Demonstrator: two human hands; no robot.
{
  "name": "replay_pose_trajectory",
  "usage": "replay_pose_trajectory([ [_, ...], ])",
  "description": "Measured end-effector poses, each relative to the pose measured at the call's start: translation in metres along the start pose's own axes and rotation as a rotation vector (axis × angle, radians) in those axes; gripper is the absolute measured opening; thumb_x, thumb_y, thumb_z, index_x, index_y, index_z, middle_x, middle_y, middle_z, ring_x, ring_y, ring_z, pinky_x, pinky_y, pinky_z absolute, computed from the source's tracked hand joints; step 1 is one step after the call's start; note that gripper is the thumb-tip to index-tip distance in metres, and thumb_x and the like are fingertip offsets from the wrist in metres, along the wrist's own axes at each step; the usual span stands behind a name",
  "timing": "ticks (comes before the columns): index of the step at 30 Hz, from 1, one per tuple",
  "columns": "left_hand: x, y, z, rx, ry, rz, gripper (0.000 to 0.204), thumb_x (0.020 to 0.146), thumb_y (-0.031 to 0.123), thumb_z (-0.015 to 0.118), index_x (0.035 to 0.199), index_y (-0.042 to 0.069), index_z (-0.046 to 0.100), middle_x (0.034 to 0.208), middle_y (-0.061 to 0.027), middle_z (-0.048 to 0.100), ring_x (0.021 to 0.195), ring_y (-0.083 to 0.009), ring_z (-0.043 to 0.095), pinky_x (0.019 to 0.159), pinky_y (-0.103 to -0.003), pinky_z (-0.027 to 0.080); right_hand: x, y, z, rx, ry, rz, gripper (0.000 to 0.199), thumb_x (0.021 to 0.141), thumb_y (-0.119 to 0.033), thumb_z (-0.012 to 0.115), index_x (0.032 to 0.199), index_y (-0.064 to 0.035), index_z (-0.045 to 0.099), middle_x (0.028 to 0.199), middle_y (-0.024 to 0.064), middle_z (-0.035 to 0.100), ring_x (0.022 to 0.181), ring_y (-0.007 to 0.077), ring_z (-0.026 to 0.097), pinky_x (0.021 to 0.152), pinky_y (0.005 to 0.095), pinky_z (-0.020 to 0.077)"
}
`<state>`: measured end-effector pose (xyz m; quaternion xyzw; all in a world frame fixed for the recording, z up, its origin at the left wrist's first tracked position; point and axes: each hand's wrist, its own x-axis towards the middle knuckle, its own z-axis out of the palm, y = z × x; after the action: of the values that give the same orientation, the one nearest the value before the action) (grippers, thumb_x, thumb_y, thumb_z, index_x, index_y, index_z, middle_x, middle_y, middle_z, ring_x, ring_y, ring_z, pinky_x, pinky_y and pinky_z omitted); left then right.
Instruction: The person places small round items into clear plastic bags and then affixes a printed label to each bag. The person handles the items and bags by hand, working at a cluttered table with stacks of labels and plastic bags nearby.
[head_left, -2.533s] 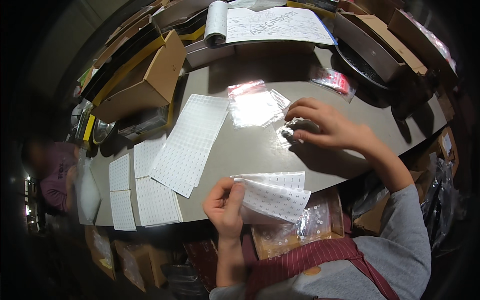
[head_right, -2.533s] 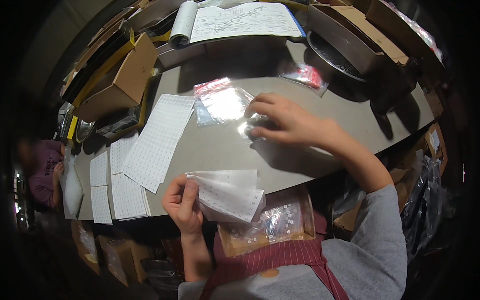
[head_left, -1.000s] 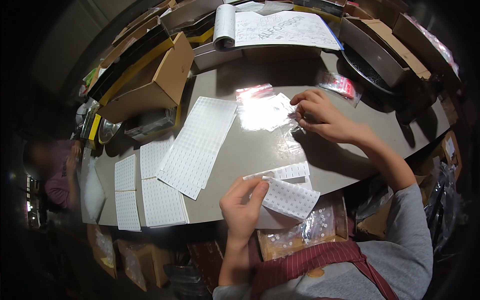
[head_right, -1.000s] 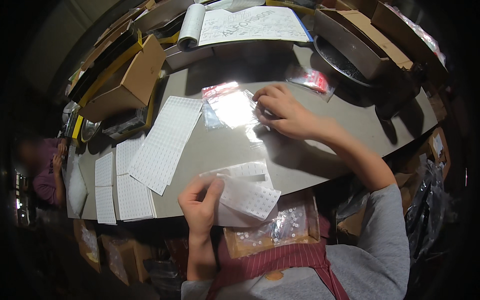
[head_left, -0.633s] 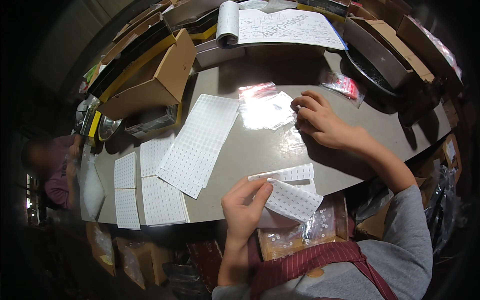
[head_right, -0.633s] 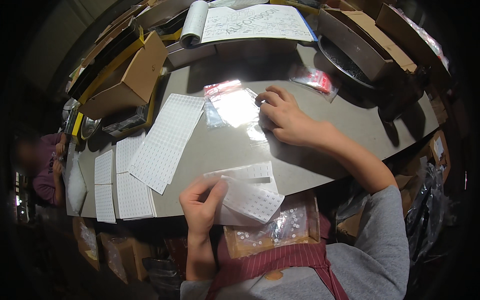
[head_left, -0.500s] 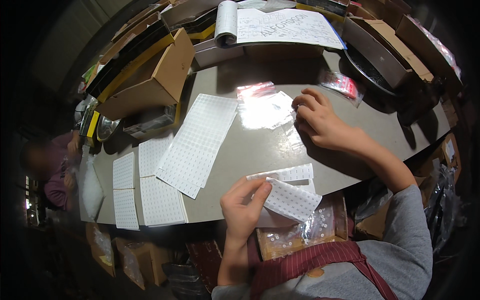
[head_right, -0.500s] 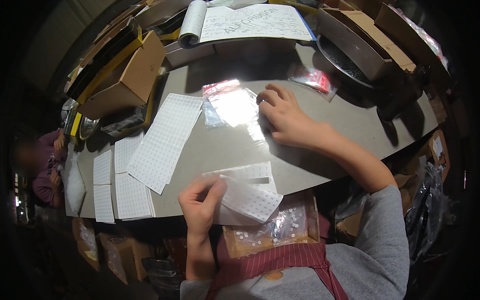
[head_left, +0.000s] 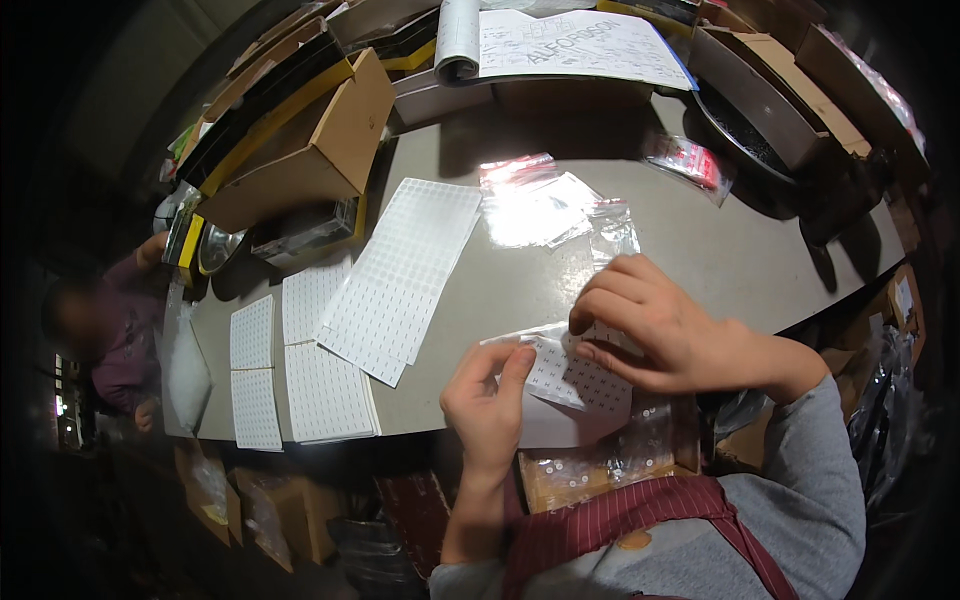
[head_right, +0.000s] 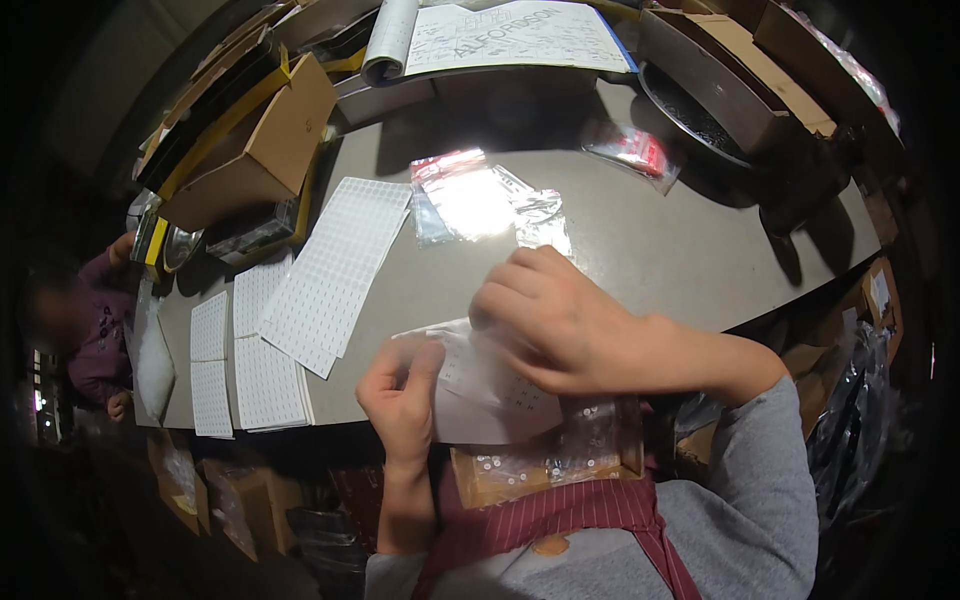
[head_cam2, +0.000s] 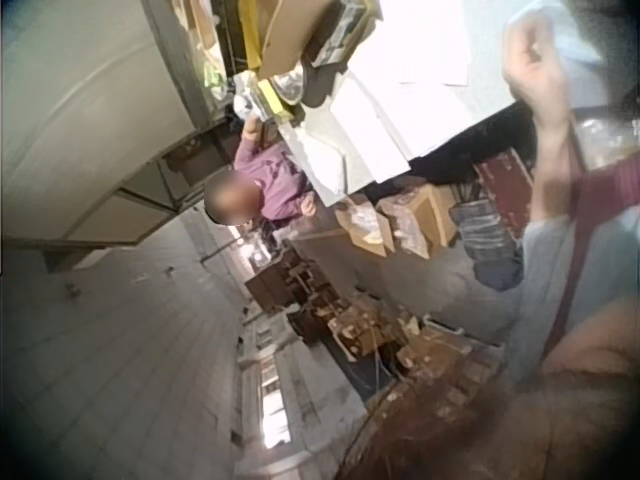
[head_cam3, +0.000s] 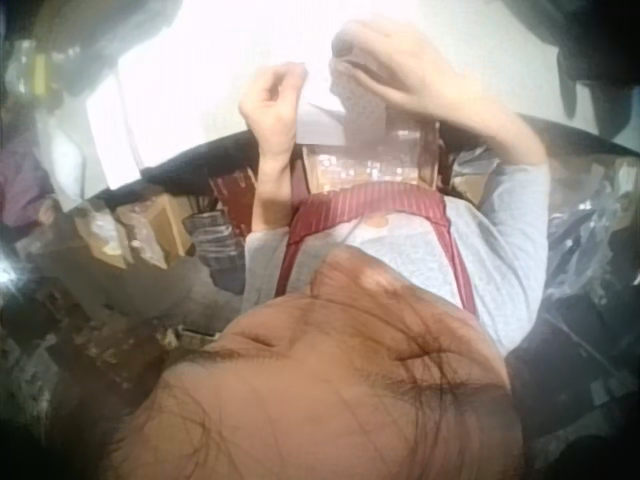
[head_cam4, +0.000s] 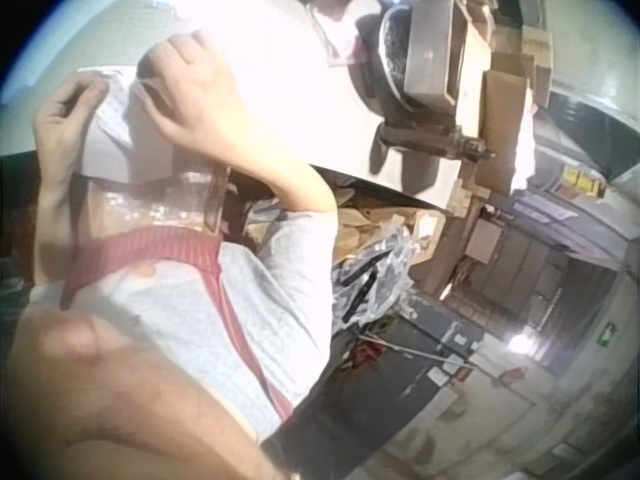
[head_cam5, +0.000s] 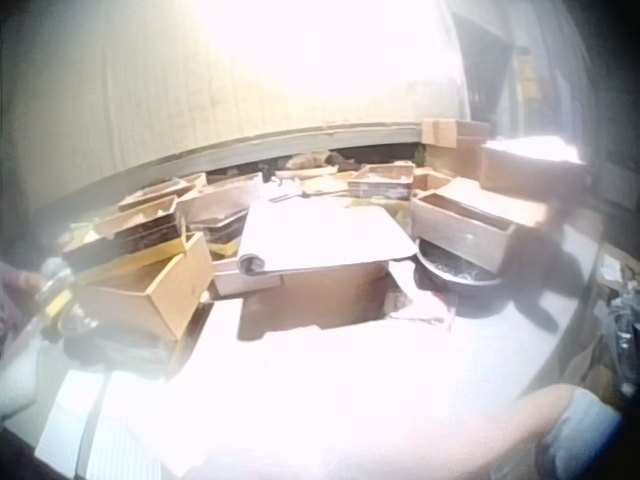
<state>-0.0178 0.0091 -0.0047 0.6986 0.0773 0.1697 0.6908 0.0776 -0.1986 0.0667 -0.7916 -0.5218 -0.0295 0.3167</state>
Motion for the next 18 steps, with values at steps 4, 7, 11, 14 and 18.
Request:
replay_pose_trajectory([
  [4, -0.002, -0.003, 0.001, 0.008, 0.071, 0.086, 0.005, 0.091, -0.002, 0.073, 0.091, -0.007, 0.07, 0.087, -0.0073, 0.067, 0.081, -0.0127, 0.062, 0.074, -0.025, 0.048, -0.015, -0.015, 0.004, -0.129, -0.047, 0.1, 0.037, 0.078, -0.011, 0.077, 0.107, -0.0033, 0.056, 0.099, 0.0139, 0.057, 0.094, 0.0337, 0.055, 0.086, 0.0427, 0.0442],
  [7, -0.001, -0.007, 0.003, -0.007, 0.091, 0.097, 0.006, 0.091, -0.002, 0.073, 0.09, -0.007, 0.069, 0.086, -0.0064, 0.066, 0.081, -0.0117, 0.06, 0.074, -0.024, 0.047, -0.028, -0.01, 0.013, -0.108, 0.008, 0.115, 0.036, 0.078, -0.008, 0.076, 0.107, -0.0033, 0.056, 0.098, 0.0128, 0.058, 0.092, 0.0335, 0.056, 0.085, 0.0428, 0.0451],
  [11, 0.0, -0.006, 0.001, -0.016, 0.087, 0.081, 0.006, 0.092, -0.001, 0.073, 0.09, -0.006, 0.069, 0.085, -0.0046, 0.066, 0.08, -0.0098, 0.058, 0.074, -0.024, 0.046, -0.038, -0.006, 0.026, -0.14, 0.159, 0.119, 0.033, 0.076, -0.004, 0.075, 0.105, -0.0027, 0.058, 0.096, 0.0119, 0.061, 0.089, 0.0339, 0.059, 0.082, 0.0409, 0.0481],
  [14, 0.002, -0.007, 0.001, -0.019, 0.082, 0.053, 0.008, 0.092, 0.001, 0.073, 0.09, -0.006, 0.069, 0.083, -0.0028, 0.065, 0.08, -0.0083, 0.056, 0.074, -0.023, 0.046, -0.043, -0.005, 0.036, -0.196, 0.257, 0.076, 0.032, 0.073, -0.003, 0.074, 0.102, -0.0026, 0.061, 0.096, 0.0115, 0.063, 0.087, 0.0331, 0.06, 0.08, 0.0392, 0.0502],
  [18, 0.004, -0.006, 0.0, -0.005, 0.078, 0.021, 0.01, 0.093, 0.003, 0.074, 0.09, -0.006, 0.069, 0.081, -0.0012, 0.065, 0.078, -0.0068, 0.055, 0.072, -0.023, 0.045, -0.045, 0.0, 0.045, -0.304, 0.352, -0.023, 0.03, 0.07, -0.002, 0.07, 0.1, -0.0027, 0.063, 0.097, 0.0115, 0.064, 0.087, 0.0313, 0.061, 0.08, 0.0382, 0.0511],
])
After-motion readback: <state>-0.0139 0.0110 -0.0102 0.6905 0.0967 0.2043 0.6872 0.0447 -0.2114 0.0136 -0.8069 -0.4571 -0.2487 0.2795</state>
